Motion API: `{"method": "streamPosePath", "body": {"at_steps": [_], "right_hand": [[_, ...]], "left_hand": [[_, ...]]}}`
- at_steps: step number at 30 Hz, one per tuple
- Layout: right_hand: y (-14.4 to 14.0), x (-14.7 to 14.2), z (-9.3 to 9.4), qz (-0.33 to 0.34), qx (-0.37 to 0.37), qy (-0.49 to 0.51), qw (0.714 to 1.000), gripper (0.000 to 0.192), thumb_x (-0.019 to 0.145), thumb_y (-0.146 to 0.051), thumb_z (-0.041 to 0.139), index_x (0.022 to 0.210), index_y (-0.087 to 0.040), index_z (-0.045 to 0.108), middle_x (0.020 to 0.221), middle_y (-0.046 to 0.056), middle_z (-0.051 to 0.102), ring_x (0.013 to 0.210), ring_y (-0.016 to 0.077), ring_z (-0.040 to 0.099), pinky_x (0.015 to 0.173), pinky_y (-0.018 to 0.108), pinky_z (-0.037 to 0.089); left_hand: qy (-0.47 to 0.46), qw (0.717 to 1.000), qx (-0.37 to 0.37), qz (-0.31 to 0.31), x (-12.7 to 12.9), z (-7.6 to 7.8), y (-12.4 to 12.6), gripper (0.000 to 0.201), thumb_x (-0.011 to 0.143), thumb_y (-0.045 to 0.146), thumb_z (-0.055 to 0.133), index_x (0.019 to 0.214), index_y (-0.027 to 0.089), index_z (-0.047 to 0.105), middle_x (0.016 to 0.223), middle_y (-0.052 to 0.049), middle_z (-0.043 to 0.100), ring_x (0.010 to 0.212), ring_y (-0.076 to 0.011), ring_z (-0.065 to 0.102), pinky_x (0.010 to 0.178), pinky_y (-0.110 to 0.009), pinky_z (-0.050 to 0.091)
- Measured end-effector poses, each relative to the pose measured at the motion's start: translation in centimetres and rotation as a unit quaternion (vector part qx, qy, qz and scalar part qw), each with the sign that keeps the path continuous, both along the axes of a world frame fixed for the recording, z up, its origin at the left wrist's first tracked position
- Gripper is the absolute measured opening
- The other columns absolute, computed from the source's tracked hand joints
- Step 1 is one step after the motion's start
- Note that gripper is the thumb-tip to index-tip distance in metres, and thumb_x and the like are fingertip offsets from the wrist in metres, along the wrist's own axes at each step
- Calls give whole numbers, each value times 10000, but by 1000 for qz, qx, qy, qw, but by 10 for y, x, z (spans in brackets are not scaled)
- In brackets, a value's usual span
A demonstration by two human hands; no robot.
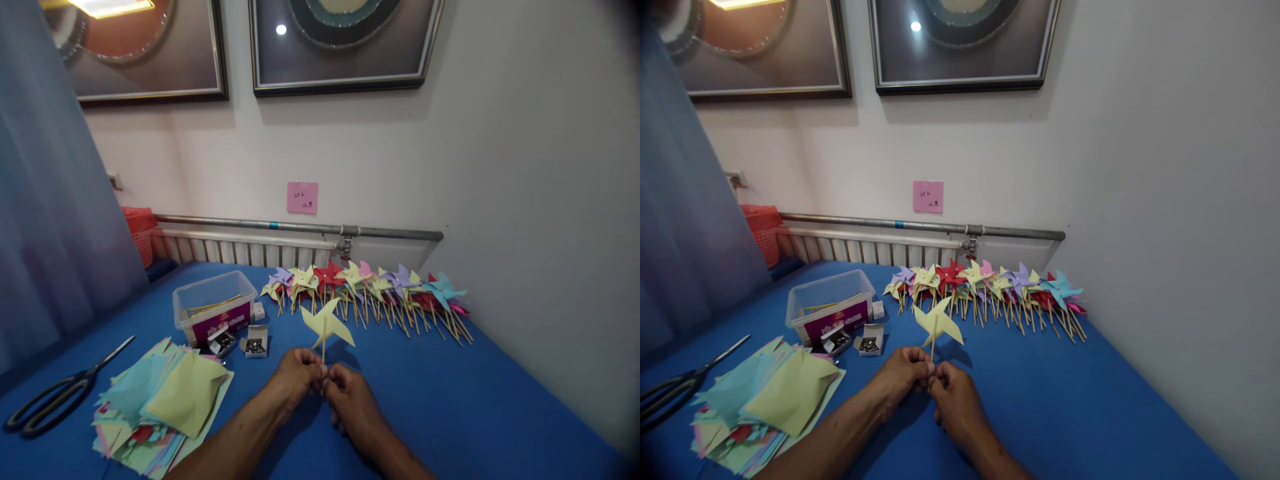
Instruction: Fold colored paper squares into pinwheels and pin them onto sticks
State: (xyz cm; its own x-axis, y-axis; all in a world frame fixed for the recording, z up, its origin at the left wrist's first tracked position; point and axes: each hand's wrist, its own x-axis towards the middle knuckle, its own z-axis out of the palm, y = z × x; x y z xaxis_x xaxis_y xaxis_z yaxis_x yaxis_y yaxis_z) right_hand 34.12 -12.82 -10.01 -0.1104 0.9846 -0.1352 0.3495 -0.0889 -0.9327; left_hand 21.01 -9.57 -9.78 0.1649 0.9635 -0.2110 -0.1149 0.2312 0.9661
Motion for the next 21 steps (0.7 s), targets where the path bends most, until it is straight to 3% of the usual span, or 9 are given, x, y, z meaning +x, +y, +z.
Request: {"method": "streamPosePath", "body": {"at_steps": [21], "right_hand": [[2,2,-8,21,-1,2,1000,188,888,-360,457,797,-210,524,421,-98,451,300,71,370,338,167,268]], "left_hand": [[10,1000,-4,9,1,1,0,199,563,278,721,606,160,566,457,16,526,431,-91,445,476,-232,307]]}}
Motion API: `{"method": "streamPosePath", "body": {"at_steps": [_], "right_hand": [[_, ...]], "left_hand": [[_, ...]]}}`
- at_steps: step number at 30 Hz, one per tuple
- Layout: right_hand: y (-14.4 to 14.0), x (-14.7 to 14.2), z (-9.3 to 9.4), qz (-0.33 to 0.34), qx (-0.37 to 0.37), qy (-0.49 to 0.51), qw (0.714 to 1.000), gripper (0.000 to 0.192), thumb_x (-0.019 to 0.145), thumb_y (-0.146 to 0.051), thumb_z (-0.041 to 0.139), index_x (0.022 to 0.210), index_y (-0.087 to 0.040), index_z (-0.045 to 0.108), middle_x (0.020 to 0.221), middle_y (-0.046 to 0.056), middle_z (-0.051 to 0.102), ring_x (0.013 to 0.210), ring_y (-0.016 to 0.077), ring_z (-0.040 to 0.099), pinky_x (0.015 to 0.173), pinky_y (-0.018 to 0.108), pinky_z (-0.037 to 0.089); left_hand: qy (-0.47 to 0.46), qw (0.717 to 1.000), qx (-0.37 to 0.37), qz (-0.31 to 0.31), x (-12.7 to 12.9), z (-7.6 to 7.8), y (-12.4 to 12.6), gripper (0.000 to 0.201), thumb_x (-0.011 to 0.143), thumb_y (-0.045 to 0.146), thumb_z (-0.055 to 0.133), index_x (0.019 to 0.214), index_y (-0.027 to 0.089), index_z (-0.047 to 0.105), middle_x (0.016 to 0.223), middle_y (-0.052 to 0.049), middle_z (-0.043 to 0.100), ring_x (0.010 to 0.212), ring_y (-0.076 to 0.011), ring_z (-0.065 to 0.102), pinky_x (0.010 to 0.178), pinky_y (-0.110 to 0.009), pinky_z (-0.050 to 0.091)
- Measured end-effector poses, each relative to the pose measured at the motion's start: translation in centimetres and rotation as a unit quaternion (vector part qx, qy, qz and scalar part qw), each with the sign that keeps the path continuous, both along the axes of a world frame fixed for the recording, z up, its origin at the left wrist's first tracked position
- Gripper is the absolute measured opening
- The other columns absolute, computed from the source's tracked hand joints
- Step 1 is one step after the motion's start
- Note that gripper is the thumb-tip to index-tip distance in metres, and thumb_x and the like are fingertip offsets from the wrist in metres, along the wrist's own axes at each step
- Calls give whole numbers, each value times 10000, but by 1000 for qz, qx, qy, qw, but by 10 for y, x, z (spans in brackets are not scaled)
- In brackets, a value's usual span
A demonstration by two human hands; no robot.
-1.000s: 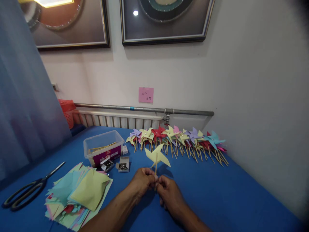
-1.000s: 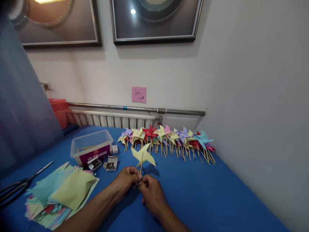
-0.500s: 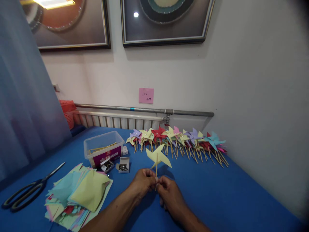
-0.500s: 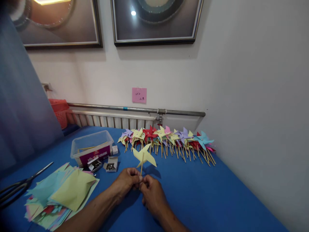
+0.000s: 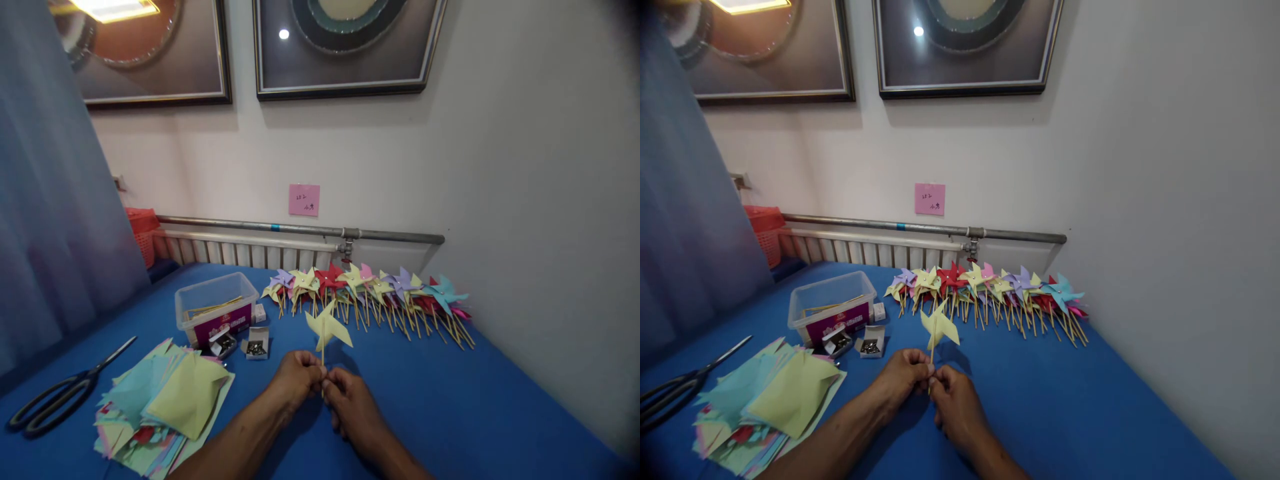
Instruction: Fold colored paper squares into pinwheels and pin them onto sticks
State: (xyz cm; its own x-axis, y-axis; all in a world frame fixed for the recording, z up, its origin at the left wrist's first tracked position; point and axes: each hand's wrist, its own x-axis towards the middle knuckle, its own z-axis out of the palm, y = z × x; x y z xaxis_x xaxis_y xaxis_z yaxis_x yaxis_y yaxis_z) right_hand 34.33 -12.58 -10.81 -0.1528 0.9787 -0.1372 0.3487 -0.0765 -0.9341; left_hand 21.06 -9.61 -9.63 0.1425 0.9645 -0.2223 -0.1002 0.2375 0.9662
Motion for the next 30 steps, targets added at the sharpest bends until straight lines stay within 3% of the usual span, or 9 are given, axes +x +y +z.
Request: {"method": "streamPosePath", "body": {"at_steps": [7,14,23,30], "right_hand": [[-2,0,2,5,-6,9,1000,199,899,-349,450,769,-213,517,428,-100,439,306,62,348,347,167,256],[0,1,-4,9,-6,15,1000,157,874,-342,501,815,-205,553,521,-82,486,360,68,420,352,166,259],[-3,-1,6,-5,9,-9,1000,138,882,-280,475,780,-206,532,414,-93,452,342,75,406,396,170,294],[-5,-2,9,-15,10,-9,1000,129,890,-263,463,790,-209,524,419,-104,455,322,67,387,399,166,300]], "left_hand": [[-11,1000,-6,8,-1,0,1,217,549,297,725,617,159,571,472,13,535,433,-93,451,474,-232,310],[-18,1000,-1,5,-1,4,0,203,558,312,684,618,149,579,474,10,526,432,-90,441,469,-232,295],[-1,1000,-3,-5,0,4,0,220,572,330,672,663,147,592,490,13,534,440,-89,444,479,-226,290],[3,1000,16,2,1,2,1,236,562,335,703,590,167,540,434,25,505,402,-83,409,458,-229,289]]}}
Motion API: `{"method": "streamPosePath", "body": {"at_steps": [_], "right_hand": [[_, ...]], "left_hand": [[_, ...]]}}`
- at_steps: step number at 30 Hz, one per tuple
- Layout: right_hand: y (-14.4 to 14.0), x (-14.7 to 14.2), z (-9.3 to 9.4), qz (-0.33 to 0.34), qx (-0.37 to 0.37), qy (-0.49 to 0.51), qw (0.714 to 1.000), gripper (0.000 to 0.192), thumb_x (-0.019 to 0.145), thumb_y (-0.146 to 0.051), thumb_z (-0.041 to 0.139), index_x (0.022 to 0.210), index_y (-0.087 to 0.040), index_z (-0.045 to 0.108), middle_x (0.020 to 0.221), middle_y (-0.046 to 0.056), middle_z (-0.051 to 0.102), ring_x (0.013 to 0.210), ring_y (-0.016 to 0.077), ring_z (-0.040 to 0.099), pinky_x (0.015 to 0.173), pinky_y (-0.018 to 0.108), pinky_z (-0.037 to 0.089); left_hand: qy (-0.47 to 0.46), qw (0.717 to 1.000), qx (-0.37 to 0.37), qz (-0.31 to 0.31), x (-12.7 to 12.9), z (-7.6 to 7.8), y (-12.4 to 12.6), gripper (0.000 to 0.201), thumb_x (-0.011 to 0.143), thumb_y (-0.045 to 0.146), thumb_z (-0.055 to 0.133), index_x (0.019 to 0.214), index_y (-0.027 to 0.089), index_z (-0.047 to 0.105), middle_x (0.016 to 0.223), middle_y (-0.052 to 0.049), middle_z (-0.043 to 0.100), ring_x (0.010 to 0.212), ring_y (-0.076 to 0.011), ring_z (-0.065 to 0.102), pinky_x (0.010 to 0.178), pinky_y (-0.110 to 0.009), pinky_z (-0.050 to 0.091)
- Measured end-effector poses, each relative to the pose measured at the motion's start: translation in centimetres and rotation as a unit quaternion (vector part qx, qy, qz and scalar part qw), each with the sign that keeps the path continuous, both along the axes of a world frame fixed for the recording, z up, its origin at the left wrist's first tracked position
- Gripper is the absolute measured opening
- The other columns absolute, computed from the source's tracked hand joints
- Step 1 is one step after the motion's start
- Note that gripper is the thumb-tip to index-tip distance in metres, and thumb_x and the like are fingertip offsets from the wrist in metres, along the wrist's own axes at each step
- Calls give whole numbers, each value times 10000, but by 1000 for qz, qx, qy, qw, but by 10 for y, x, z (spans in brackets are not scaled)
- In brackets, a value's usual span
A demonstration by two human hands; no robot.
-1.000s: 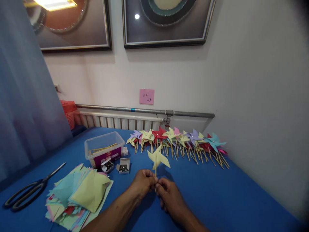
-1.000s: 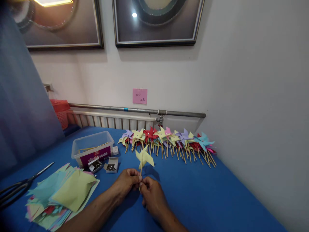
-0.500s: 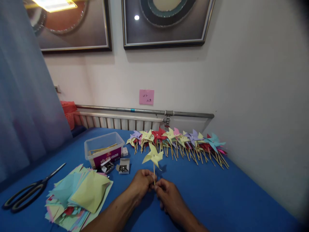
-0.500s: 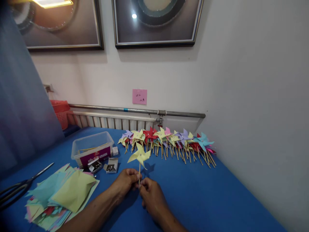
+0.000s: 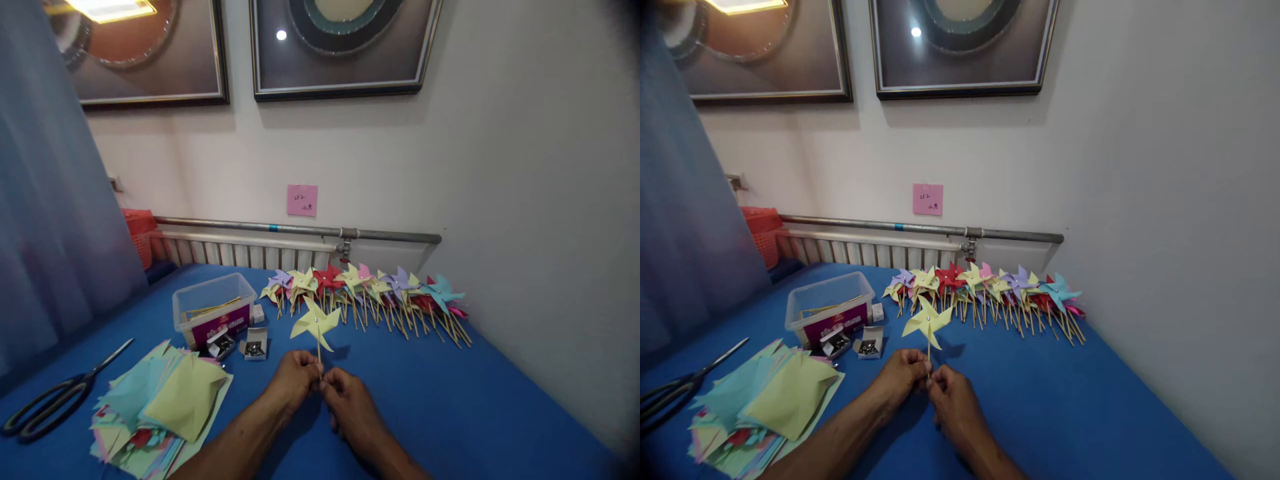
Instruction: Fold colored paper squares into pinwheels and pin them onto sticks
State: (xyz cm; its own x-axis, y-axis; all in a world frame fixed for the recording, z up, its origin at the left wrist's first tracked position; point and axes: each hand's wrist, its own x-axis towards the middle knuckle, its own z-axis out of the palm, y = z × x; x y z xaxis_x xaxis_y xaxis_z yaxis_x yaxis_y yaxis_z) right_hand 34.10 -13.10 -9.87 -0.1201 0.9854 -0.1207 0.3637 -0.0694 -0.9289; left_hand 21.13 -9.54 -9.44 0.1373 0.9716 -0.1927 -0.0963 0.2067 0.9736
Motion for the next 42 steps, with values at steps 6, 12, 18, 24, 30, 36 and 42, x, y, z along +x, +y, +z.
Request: {"method": "streamPosePath", "body": {"at_steps": [6,12,18,24,30,36,42], "right_hand": [[0,0,1,-12,14,-1,1000,116,864,-248,509,752,-222,495,455,-99,466,348,77,419,401,179,319],[4,4,-4,-5,85,-51,995,120,816,-185,526,698,-206,540,487,-69,508,449,99,484,480,202,331],[6,6,-6,-17,112,-107,988,130,817,-192,511,695,-200,556,580,-26,603,554,123,534,527,216,313],[5,10,-2,-11,132,-174,976,138,842,-230,513,727,-201,583,628,-6,654,577,135,552,540,230,295],[4,9,-3,0,146,-179,973,168,857,-246,503,709,-204,569,632,-5,663,580,137,569,553,236,299],[8,12,-5,-17,155,-189,970,209,888,-273,486,708,-205,568,645,4,683,589,139,587,562,236,308],[18,24,-7,-55,148,-217,963,180,876,-280,520,770,-196,640,687,22,712,628,150,623,579,237,328]], "left_hand": [[-2,1000,10,28,1,-4,4,258,575,334,737,575,164,543,414,44,480,379,-75,388,435,-223,273],[7,1000,5,18,1,-7,5,254,603,335,744,608,162,558,436,36,511,399,-85,425,443,-224,302],[104,992,55,56,3,-16,4,245,672,303,697,567,174,517,434,47,476,416,-75,373,452,-225,262],[139,988,48,40,4,-17,3,191,726,268,652,607,170,540,461,41,495,434,-86,380,469,-232,269],[201,976,78,5,3,-12,1,165,776,216,570,620,163,554,519,34,507,492,-97,418,511,-235,291],[342,928,150,1,2,-6,-7,251,827,275,531,601,170,559,568,15,551,583,-122,483,556,-252,269],[387,906,171,-15,2,-8,-7,252,846,286,524,630,172,581,597,7,578,608,-129,499,593,-261,271]]}}
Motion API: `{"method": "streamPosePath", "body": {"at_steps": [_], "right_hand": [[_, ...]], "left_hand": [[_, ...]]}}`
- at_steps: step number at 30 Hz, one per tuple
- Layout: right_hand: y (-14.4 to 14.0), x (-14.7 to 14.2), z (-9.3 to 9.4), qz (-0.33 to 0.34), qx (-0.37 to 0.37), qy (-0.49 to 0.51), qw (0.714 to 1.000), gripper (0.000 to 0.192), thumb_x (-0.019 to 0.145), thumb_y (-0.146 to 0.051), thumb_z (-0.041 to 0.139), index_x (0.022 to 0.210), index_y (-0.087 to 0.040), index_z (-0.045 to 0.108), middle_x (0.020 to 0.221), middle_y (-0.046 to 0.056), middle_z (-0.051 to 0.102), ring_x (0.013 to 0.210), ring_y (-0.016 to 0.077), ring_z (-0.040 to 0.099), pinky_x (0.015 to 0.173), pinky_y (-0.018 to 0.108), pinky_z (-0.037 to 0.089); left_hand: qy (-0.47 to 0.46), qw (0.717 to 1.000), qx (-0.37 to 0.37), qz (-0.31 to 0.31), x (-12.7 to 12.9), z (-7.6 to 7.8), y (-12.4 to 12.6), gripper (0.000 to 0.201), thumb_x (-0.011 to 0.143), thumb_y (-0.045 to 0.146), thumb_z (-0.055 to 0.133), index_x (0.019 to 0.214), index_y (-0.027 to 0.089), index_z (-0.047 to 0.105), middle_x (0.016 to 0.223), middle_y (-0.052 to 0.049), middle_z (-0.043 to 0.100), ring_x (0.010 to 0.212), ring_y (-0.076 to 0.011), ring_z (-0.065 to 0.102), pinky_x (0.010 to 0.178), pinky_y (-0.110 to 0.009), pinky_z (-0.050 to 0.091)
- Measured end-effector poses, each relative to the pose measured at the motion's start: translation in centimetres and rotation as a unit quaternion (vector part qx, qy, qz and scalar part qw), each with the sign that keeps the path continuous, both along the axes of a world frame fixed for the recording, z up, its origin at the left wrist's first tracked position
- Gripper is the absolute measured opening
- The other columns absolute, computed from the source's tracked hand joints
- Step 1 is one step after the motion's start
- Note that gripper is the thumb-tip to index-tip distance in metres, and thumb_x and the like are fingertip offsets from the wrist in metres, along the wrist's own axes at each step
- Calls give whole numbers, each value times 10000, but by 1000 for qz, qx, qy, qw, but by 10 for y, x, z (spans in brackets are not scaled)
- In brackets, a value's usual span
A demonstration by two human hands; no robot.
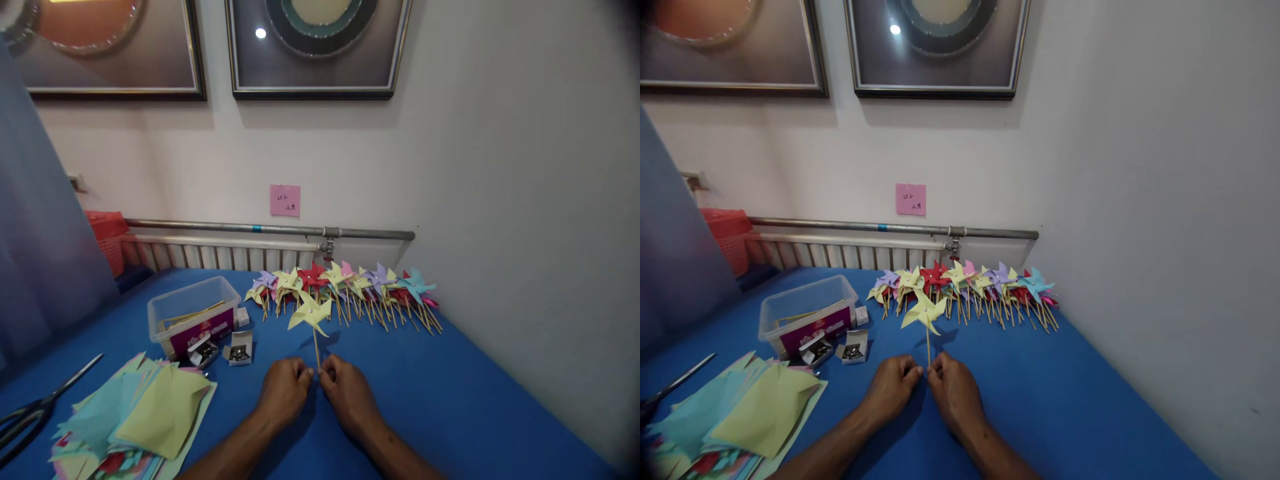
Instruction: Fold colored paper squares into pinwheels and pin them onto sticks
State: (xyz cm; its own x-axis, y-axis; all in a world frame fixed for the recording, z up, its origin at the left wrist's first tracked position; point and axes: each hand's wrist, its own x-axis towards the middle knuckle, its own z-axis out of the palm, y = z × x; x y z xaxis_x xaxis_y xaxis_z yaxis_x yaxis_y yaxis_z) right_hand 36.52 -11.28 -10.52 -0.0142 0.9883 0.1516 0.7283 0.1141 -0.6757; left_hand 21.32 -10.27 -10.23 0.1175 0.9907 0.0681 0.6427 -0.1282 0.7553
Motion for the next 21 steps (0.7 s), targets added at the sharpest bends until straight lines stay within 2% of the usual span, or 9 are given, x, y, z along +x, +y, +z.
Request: {"method": "streamPosePath", "body": {"at_steps": [5,7,11,14,17,21], "right_hand": [[26,28,8,-25,13,-23,999,226,898,-278,489,821,-172,673,755,44,733,694,164,653,605,229,360],[44,50,18,-70,15,-78,994,241,907,-265,476,847,-171,690,788,42,738,728,162,661,623,225,365],[82,98,37,-156,4,-127,979,288,919,-235,454,859,-122,712,842,129,738,768,200,654,618,258,335],[103,123,45,-192,-3,-157,969,304,928,-234,446,866,-122,721,876,157,741,798,210,659,627,269,325],[114,133,44,-211,-12,-178,961,321,935,-260,447,886,-122,732,926,188,741,850,234,671,645,280,337],[121,131,38,-216,-28,-192,957,307,927,-245,455,950,-125,736,974,190,742,877,239,684,666,282,358]], "left_hand": [[42,999,9,-23,0,0,-3,244,856,294,526,655,173,594,635,-4,599,619,-133,498,602,-268,249],[54,998,16,-28,1,1,-5,232,862,288,521,678,175,605,672,-12,616,649,-140,513,613,-269,249],[66,997,28,-34,1,0,-8,191,858,260,532,710,179,622,739,-25,642,706,-151,536,634,-267,258],[71,996,29,-36,1,0,-8,192,857,250,534,699,178,617,736,-27,640,702,-152,533,637,-272,262],[75,996,24,-33,1,1,-8,193,863,255,524,715,180,622,743,-27,644,705,-154,540,641,-277,265],[83,996,25,-34,1,1,-7,209,872,273,506,727,183,626,765,-33,650,730,-163,550,650,-284,274]]}}
